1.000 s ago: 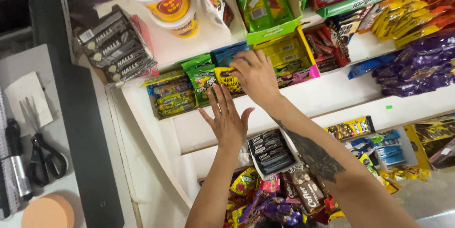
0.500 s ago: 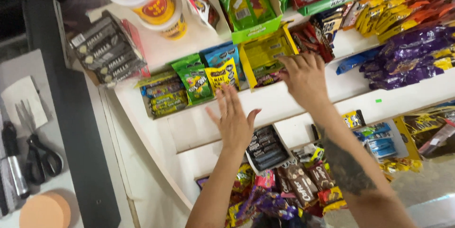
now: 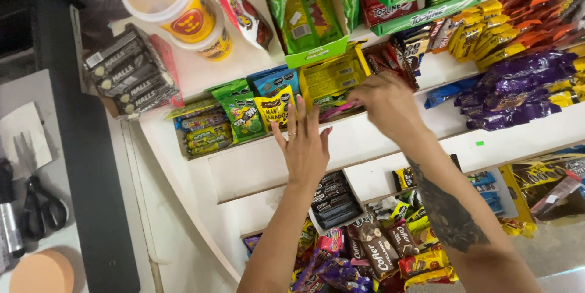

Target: Organizing and restocking various candy bars and snacks on a retail display shelf

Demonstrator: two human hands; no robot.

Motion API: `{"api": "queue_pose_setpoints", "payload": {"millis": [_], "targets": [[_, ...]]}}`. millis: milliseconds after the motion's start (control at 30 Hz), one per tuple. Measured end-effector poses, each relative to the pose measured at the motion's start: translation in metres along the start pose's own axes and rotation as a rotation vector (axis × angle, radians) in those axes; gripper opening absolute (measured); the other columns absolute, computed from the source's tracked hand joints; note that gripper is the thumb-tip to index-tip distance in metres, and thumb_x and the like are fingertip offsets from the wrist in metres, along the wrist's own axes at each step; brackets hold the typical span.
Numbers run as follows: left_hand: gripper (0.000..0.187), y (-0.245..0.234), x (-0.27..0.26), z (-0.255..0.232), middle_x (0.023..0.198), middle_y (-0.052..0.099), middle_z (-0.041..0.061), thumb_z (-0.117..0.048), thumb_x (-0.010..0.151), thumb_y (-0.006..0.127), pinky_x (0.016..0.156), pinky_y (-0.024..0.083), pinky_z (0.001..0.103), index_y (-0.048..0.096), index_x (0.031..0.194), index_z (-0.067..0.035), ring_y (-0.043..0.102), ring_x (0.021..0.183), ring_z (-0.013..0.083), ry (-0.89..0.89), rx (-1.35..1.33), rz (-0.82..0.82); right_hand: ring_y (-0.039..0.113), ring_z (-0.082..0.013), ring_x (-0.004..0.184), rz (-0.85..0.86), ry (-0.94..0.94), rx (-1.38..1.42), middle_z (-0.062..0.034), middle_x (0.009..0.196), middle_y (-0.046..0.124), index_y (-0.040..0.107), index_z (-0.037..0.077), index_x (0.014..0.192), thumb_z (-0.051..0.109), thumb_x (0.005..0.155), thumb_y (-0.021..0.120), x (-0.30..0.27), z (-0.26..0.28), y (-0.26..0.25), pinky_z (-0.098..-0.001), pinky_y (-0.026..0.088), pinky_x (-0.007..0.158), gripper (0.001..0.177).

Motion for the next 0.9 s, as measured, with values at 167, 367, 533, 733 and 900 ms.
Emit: {"api": "queue_pose_setpoints", "payload": {"millis": [167, 367, 533, 733, 900], "targets": [[0.028, 0.008, 0.01, 0.008, 0.148, 0.057, 0.015, -0.028, 0.105, 0.054, 0.126, -0.003, 0.051, 0.054, 0.131, -0.018, 0.056, 0.136, 0.0251, -0.054, -0.104, -0.03, 0.075, -0.0312, 0.086, 0.1, 0.084, 0.097, -0.001, 0.098, 0.074, 0.077, 0.028, 0.101, 0.007, 0.092, 0.062, 0.008, 0.007, 0.031, -0.0448, 0.061, 0.071, 0.027], [0.027, 0.014, 0.012, 0.004, 0.145, 0.061, 0.015, -0.026, 0.104, 0.059, 0.126, 0.01, 0.053, 0.057, 0.128, -0.015, 0.061, 0.13, 0.0252, 0.029, -0.048, -0.132, 0.066, -0.0203, 0.092, -0.206, -0.134, -0.126, 0.0007, 0.087, 0.073, 0.074, 0.022, 0.092, 0.016, 0.086, 0.072, 0.003, 0.001, 0.058, -0.036, 0.048, 0.088, 0.008], [0.025, 0.005, 0.012, -0.007, 0.15, 0.055, 0.016, -0.026, 0.101, 0.063, 0.125, 0.007, 0.057, 0.064, 0.123, -0.015, 0.053, 0.138, 0.0315, 0.088, -0.029, -0.145, 0.071, -0.0191, 0.085, -0.288, -0.116, -0.166, -0.003, 0.084, 0.074, 0.07, 0.018, 0.09, 0.018, 0.094, 0.069, -0.022, 0.009, 0.044, -0.0455, 0.033, 0.114, 0.004], [0.024, 0.014, 0.011, -0.014, 0.159, 0.045, 0.016, -0.026, 0.096, 0.071, 0.123, 0.006, 0.061, 0.07, 0.115, -0.013, 0.045, 0.145, 0.0346, 0.11, 0.037, -0.138, 0.073, -0.0252, 0.098, -0.335, -0.132, -0.009, -0.01, 0.094, 0.076, 0.073, 0.013, 0.096, 0.016, 0.096, 0.068, -0.032, 0.017, 0.011, -0.0592, 0.017, 0.123, 0.005], [0.024, 0.022, 0.008, -0.012, 0.161, 0.043, 0.014, -0.026, 0.097, 0.07, 0.124, 0.006, 0.06, 0.07, 0.118, -0.014, 0.043, 0.146, 0.0331, 0.096, 0.045, -0.127, 0.069, -0.0269, 0.108, -0.346, -0.072, 0.234, -0.0095, 0.099, 0.074, 0.075, 0.014, 0.105, 0.01, 0.097, 0.067, -0.06, 0.008, -0.001, -0.0589, 0.02, 0.122, 0.012]]}}
Point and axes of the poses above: each hand's wrist, its own x-axis towards the middle knuckle, its own y-axis out of the palm, z = x × y, the point moved 4 cm from there along x, towards the middle knuckle
